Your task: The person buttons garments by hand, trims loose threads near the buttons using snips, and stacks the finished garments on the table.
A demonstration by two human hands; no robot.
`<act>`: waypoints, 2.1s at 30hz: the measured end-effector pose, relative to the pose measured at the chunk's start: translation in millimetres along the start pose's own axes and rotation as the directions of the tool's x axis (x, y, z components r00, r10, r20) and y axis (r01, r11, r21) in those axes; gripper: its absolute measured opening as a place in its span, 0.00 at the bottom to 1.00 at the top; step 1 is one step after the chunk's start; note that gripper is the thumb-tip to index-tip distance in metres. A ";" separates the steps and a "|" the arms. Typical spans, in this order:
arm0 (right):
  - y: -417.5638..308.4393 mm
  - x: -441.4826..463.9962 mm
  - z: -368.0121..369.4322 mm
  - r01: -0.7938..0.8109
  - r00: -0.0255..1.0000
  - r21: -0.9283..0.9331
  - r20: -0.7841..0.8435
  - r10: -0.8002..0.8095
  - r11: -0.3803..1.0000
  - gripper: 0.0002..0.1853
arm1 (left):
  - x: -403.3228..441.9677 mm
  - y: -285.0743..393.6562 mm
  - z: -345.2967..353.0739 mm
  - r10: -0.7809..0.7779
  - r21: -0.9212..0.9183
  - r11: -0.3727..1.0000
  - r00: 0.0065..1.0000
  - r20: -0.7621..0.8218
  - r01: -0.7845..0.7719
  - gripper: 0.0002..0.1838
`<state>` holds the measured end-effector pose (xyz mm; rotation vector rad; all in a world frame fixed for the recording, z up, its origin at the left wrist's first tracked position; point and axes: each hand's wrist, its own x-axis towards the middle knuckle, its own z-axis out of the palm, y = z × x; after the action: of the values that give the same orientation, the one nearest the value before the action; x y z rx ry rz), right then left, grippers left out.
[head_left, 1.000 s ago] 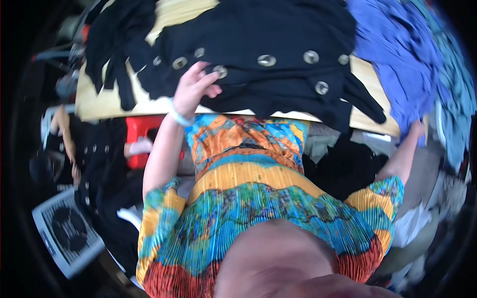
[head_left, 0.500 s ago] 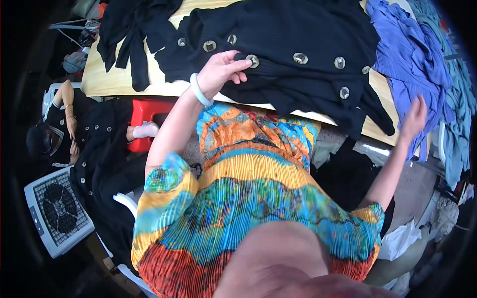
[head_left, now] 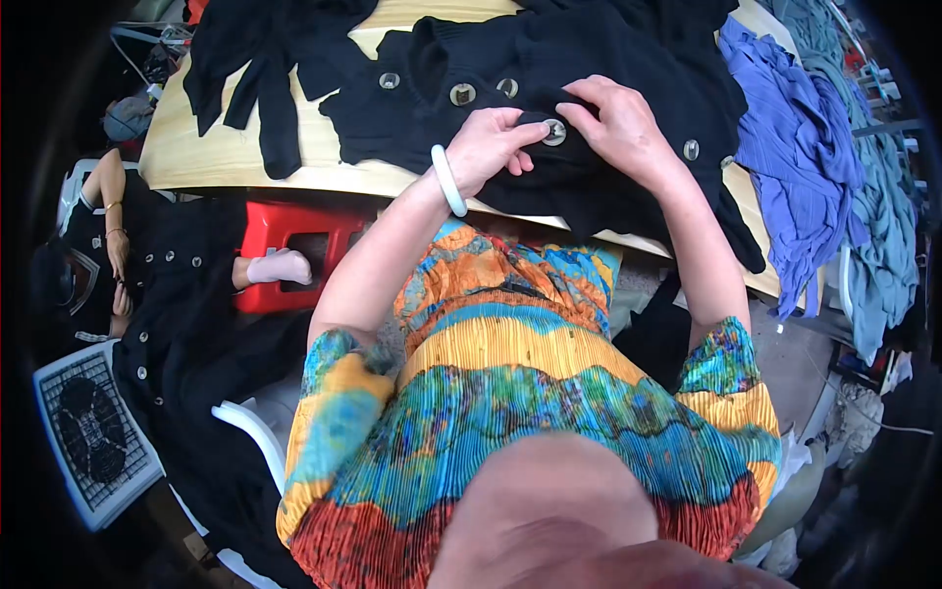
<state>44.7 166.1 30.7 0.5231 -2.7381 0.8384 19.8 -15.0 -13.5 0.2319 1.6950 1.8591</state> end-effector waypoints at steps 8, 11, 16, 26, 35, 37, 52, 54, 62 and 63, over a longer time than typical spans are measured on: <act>-4.0 5.7 -14.5 -0.314 0.944 0.084 0.136 0.301 0.946 0.15 | 7.1 14.9 0.3 0.060 0.219 0.975 0.993 -0.101 -0.036 0.19; 6.2 4.9 -16.7 -0.358 0.922 0.214 0.234 0.308 0.909 0.12 | 11.9 9.4 -2.9 0.041 0.206 0.978 0.995 -0.093 -0.021 0.20; 17.5 -0.3 -7.4 -0.353 0.935 0.401 0.189 0.301 0.845 0.12 | 11.3 9.8 -1.5 0.043 0.147 0.989 0.997 -0.061 -0.034 0.18; -7.0 0.9 -11.0 -0.299 0.952 0.004 0.066 0.298 0.954 0.14 | 12.8 11.9 -0.2 0.077 0.274 0.960 0.994 -0.073 -0.054 0.19; -12.1 1.9 -2.8 -0.062 0.997 -0.114 -0.050 0.057 0.992 0.11 | 10.8 13.3 2.1 0.168 0.285 0.947 0.985 -0.041 -0.150 0.17; -13.5 2.7 -5.5 -0.088 0.996 -0.089 -0.019 0.087 0.992 0.11 | 12.4 11.1 0.4 0.176 0.304 0.939 0.984 -0.014 -0.163 0.14; -1.7 -2.5 -9.8 0.088 0.995 0.076 0.045 -0.092 0.993 0.20 | 16.5 25.6 0.3 -0.037 0.002 0.999 0.999 0.019 0.037 0.09; -0.2 -2.1 -9.1 0.108 0.994 0.103 0.023 -0.111 0.989 0.20 | 18.1 23.3 -1.8 -0.051 0.018 0.999 0.997 0.062 0.050 0.10; 1.4 -3.5 -7.2 0.065 0.996 0.198 0.053 -0.077 0.978 0.17 | 7.9 16.9 -8.0 0.213 -0.010 0.976 0.953 0.215 -0.216 0.29; -0.3 -3.7 -9.2 0.055 0.995 0.206 0.069 -0.071 0.977 0.17 | 9.1 17.3 -9.8 0.204 0.036 0.975 0.947 0.248 -0.219 0.29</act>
<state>49.2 172.2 37.1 0.6914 -2.7019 1.1120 2.1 -18.4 -1.1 0.6645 1.6104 1.8414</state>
